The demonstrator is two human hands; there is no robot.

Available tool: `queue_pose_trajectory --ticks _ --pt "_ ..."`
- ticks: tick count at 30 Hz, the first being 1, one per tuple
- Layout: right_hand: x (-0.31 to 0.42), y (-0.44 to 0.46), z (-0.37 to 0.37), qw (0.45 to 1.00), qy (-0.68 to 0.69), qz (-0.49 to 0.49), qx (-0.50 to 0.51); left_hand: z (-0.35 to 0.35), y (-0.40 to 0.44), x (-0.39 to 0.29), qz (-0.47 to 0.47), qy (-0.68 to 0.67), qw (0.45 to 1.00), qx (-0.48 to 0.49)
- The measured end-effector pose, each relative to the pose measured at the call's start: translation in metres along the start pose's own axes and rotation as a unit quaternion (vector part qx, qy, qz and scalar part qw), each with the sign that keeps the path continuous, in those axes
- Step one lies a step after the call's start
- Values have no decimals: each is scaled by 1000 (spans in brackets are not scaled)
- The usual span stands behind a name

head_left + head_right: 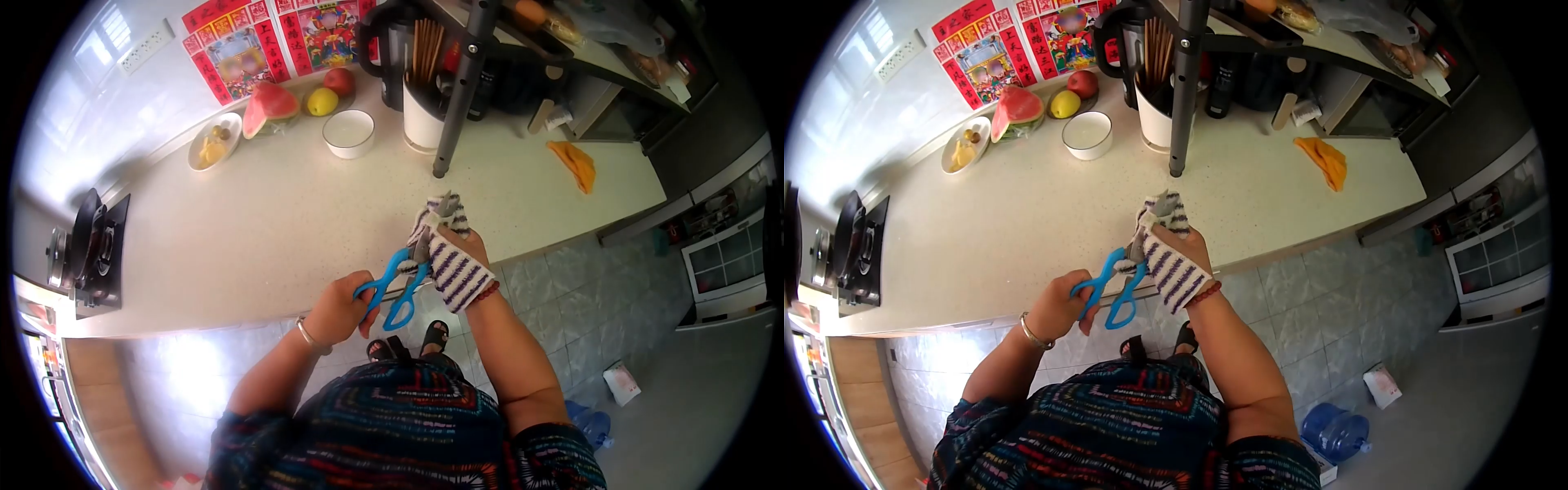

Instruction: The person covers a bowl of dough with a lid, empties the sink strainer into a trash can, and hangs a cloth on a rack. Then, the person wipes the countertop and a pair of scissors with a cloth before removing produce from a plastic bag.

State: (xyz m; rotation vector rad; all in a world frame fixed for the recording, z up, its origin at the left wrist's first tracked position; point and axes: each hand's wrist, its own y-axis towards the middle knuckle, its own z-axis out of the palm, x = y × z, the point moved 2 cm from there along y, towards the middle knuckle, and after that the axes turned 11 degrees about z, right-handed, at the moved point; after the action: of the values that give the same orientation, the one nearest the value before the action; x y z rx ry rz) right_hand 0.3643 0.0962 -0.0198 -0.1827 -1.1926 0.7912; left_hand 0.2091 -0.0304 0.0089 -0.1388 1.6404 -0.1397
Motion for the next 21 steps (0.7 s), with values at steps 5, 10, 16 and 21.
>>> queue_pose_trajectory --ticks 5,10,16,21 --pt "-13 4 4 989 150 -2 -16 -7 -2 8 5 55 998 -23" --pt "-23 21 -3 980 189 -33 -55 3 -5 -10 286 433 846 -127" --pt "-36 26 0 961 273 -50 10 28 -12 -23 320 527 784 -67" --pt "-41 40 -4 984 147 -97 -41 29 1 1 274 586 759 -76"
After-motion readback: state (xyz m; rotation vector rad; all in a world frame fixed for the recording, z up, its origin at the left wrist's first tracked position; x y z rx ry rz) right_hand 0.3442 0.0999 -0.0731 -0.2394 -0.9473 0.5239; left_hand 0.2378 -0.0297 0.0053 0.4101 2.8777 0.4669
